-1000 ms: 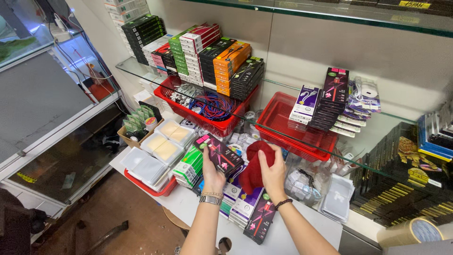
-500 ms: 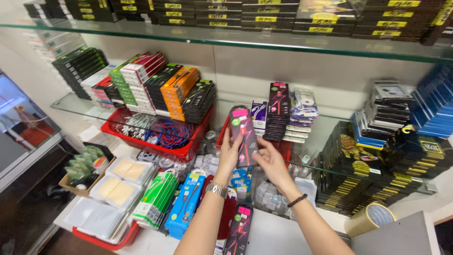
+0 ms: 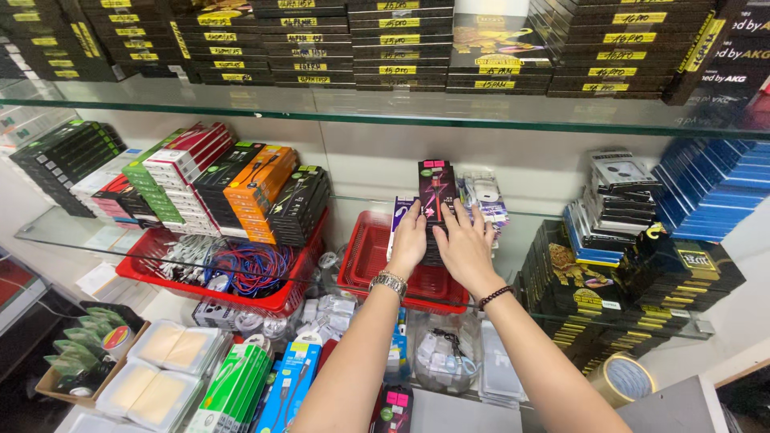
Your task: The person wipes packaged phone accessories with a red cloth and stacks them on a glass display shelf. They move a cardboard box aside, wipe each package, place wiped packages on the shelf, and rearrange stacked boxes and trays on the shelf.
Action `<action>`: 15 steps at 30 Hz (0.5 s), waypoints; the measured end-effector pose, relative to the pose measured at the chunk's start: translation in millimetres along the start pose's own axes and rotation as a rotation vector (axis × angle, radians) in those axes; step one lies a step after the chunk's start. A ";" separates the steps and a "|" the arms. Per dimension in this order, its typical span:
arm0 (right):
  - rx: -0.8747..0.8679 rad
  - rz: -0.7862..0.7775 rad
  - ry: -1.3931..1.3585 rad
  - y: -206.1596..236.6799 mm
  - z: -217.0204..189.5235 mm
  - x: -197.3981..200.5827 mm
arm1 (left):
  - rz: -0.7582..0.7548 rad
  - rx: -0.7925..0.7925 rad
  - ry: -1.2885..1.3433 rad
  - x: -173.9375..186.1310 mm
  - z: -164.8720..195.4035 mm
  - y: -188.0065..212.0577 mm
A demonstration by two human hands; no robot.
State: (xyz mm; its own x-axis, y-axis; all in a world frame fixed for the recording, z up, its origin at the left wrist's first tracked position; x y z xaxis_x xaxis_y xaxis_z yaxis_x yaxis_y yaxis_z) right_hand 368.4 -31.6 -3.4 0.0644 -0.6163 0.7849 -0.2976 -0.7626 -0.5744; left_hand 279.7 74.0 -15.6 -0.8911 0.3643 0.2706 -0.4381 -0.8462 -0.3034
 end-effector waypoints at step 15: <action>-0.071 -0.578 -0.877 171.2 -95.7 -65.1 | 0.235 0.340 -0.127 123.8 -98.8 180.6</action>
State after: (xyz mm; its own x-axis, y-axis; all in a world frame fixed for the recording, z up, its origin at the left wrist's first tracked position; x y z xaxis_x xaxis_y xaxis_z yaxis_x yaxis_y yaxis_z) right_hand 222.1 -103.3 -130.7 0.8728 -0.1108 0.4754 -0.0554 -0.9901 -0.1292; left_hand 78.6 4.7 -127.1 -0.9309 0.1133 0.3472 -0.1419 -0.9882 -0.0579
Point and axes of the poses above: each hand's wrist, its own y-axis away from the middle knuckle, its own x-axis out of the back of the hand, z = x × y, the point moved 2 cm from there along -y, towards the middle knuckle, and after that the axes turned 6 degrees about x, right-handed, at the moved point
